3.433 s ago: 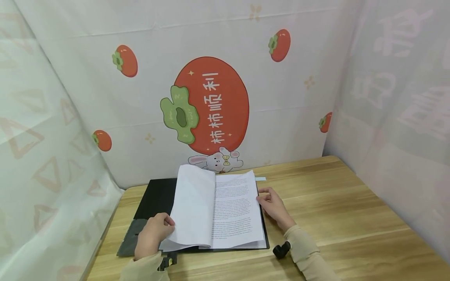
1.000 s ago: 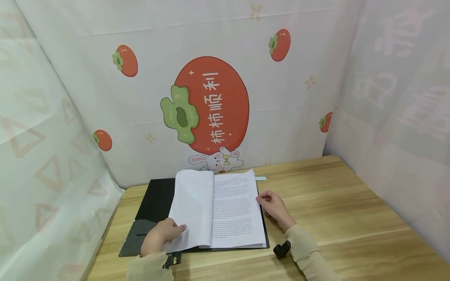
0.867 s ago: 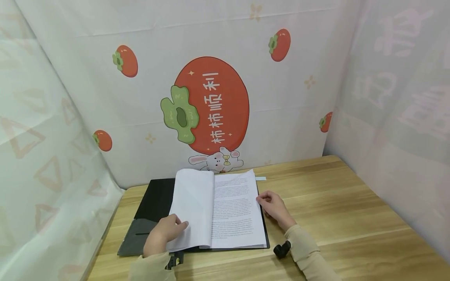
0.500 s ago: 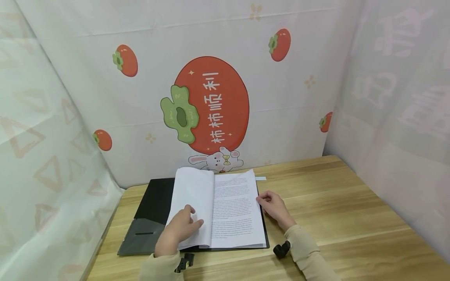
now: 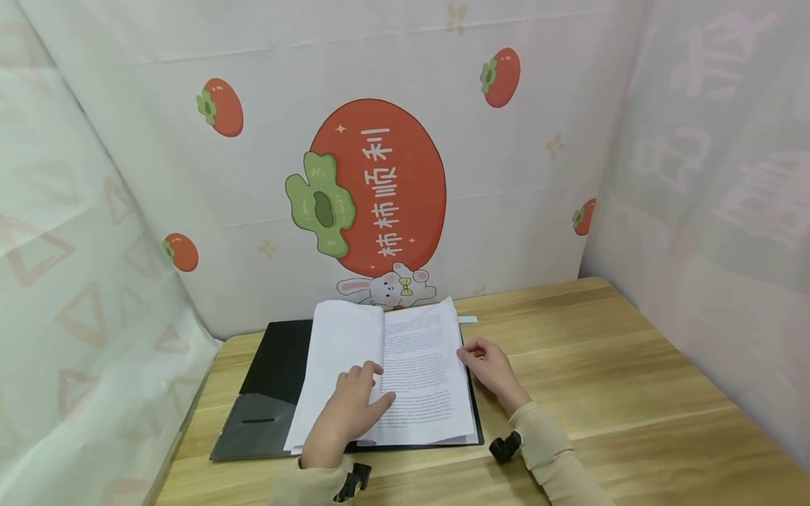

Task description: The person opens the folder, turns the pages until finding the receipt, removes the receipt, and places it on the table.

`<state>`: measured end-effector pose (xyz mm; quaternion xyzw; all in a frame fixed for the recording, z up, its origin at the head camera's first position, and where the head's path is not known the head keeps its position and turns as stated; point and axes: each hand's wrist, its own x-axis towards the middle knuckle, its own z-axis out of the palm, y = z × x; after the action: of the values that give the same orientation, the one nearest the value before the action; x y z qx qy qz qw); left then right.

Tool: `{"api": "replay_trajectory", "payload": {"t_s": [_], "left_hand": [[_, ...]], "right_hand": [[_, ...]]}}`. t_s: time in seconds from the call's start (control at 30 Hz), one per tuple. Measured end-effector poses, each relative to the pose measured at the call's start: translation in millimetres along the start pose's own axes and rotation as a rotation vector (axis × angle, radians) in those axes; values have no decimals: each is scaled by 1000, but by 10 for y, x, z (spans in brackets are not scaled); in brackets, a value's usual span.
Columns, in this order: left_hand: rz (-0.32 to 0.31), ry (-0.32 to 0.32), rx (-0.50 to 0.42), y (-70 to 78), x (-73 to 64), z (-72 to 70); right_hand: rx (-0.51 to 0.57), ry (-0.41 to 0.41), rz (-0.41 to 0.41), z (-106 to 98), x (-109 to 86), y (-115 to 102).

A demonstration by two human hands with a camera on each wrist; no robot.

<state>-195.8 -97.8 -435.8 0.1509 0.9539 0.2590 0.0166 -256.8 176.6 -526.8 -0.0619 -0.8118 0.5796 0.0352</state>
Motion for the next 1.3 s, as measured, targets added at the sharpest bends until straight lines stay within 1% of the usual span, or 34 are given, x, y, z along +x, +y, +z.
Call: {"api": "replay_trajectory", "payload": {"t_s": [0.17,0.27,0.4,0.5,0.57,0.73,0.9,1.13,1.3], "left_hand": [[62,-1,9,153,-36,26],[102,2,29,231,-44,78],[194,8,75,348,-53,181],[266,-3,92,440,-71,266],[296,-10,109,494,-81,330],[340,-16,170,605,-87,489],[385,-11,208,681,-109,597],[415,-5,223,692,-123,715],[430,26,279,685,-134,798]], "right_hand": [[53,-18,-25,5,-40,-110],[88,-31,-23,21,-65,-156],[117,-34,-21,34,-92,-192],[135,-41,-25,31,-112,-219],[136,-44,-31,28,-119,-237],[127,-51,-39,25,-127,-277],[132,-64,-49,36,-140,-314],[137,-69,-71,70,-172,-358],[126,-65,-78,94,-186,-376]]}}
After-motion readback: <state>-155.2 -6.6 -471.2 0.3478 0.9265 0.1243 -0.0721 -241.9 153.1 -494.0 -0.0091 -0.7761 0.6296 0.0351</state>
